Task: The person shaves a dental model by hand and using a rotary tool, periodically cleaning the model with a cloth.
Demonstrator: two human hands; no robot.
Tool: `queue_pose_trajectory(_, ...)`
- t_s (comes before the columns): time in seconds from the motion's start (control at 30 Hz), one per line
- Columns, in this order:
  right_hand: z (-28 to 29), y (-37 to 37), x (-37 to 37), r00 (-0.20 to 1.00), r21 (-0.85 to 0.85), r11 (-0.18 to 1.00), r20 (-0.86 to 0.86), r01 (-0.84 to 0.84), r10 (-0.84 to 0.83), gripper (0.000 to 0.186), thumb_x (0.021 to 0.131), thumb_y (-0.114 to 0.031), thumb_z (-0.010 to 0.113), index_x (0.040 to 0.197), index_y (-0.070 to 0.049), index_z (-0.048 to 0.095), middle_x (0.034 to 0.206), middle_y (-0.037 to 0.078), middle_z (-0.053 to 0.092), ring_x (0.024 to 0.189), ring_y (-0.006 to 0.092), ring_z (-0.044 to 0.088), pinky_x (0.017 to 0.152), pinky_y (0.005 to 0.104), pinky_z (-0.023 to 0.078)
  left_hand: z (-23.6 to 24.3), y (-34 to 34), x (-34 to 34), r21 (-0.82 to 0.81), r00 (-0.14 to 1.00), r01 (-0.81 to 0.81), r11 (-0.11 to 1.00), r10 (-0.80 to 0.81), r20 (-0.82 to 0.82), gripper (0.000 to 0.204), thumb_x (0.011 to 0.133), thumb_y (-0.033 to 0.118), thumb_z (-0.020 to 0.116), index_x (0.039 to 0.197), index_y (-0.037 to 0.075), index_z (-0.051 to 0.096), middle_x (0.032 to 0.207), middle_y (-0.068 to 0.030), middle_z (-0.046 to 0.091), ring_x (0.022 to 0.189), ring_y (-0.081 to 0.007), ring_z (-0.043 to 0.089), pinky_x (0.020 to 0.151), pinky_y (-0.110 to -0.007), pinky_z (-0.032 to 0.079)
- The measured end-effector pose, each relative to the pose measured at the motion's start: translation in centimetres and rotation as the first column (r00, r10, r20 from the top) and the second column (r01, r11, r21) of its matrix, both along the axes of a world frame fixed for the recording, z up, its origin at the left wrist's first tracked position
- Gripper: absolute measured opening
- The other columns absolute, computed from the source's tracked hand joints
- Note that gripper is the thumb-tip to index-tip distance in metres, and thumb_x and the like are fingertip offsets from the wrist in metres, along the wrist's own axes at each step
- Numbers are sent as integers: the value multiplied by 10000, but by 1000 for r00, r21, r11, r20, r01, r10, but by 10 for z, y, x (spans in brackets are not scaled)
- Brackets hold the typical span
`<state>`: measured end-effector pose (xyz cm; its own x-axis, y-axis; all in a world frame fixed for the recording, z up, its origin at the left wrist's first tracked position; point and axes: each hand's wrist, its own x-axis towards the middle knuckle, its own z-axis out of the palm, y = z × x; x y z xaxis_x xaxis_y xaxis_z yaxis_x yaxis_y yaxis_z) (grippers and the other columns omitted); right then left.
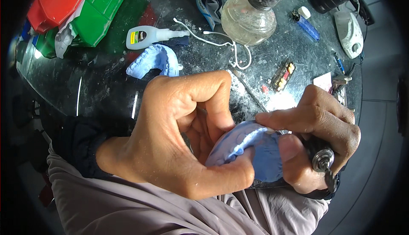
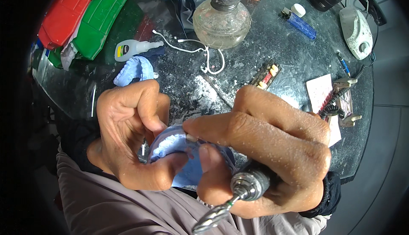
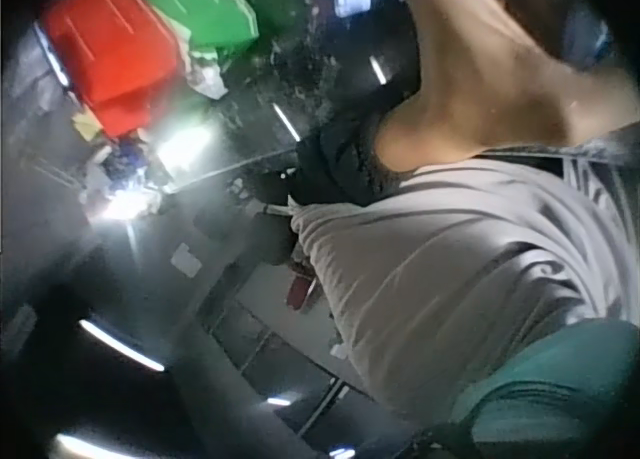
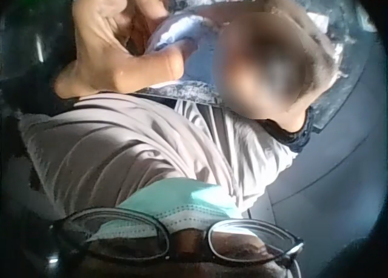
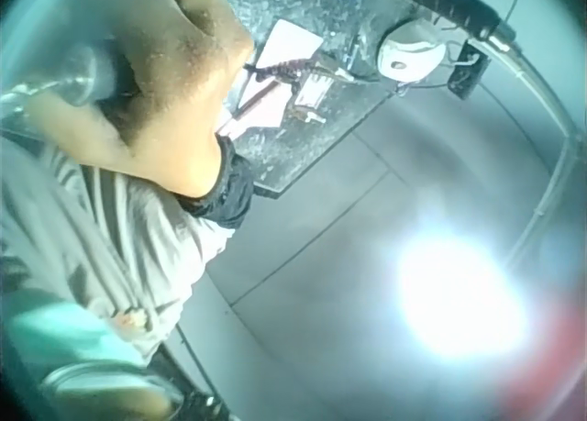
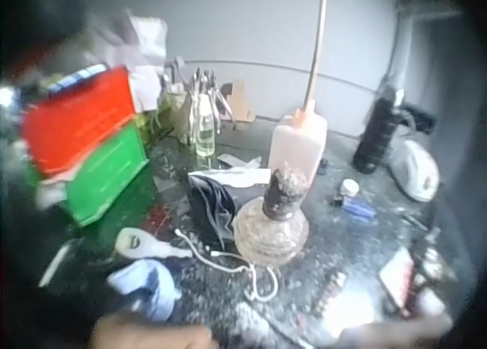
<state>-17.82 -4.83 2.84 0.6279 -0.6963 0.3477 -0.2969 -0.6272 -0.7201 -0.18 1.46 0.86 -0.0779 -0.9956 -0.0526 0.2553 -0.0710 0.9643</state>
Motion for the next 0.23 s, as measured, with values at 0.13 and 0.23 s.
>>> queue_pose_trajectory(0.13, -3, -1, -2, 1000, -88, 996, 15, -26, 27, 315, 583, -264, 613, 735, -6, 710, 541, 53, 533, 458, 112, 397, 422, 285, 236, -7, -2, 5, -123, 995, 54, 991, -43, 95, 407, 482, -22, 684, 689, 63, 344, 514, 33, 394, 433, 13, 299, 395, -177, 188)
queue_pose_trajectory(0.23, -2, -2, -2, 997, -112, 991, 23, -71, 74, 322, 580, -267, 604, 741, -10, 713, 543, 50, 523, 458, 112, 391, 427, 289, 233, -6, -1, 4, -142, 994, 68, 987, -55, 94, 405, 488, -20, 684, 691, 64, 344, 509, 32, 393, 427, 9, 301, 390, -180, 190)
